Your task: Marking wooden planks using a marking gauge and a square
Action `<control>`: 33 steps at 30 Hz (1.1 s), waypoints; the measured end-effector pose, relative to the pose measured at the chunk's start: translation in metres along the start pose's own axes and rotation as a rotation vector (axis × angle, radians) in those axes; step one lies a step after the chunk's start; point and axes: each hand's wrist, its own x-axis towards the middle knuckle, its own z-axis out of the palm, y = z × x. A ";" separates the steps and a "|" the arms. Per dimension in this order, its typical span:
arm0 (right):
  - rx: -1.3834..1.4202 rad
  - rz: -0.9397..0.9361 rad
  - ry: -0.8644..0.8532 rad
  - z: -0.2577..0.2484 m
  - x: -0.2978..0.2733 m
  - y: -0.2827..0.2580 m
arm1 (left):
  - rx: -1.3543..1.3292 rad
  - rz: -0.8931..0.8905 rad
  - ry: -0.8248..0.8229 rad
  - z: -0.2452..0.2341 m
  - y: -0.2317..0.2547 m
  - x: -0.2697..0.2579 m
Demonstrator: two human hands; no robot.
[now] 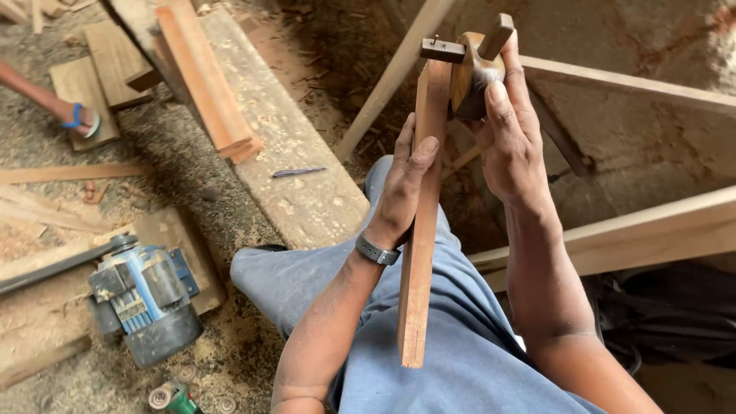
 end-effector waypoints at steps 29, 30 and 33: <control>0.606 0.230 -0.004 0.017 -0.057 -0.015 | 0.325 0.536 0.454 -0.158 0.004 -0.039; 0.699 0.270 -0.113 0.017 -0.058 -0.005 | 0.387 0.557 0.491 -0.165 0.000 -0.046; 0.676 0.479 -0.130 0.032 -0.057 0.013 | 0.404 0.592 0.546 -0.168 -0.006 -0.063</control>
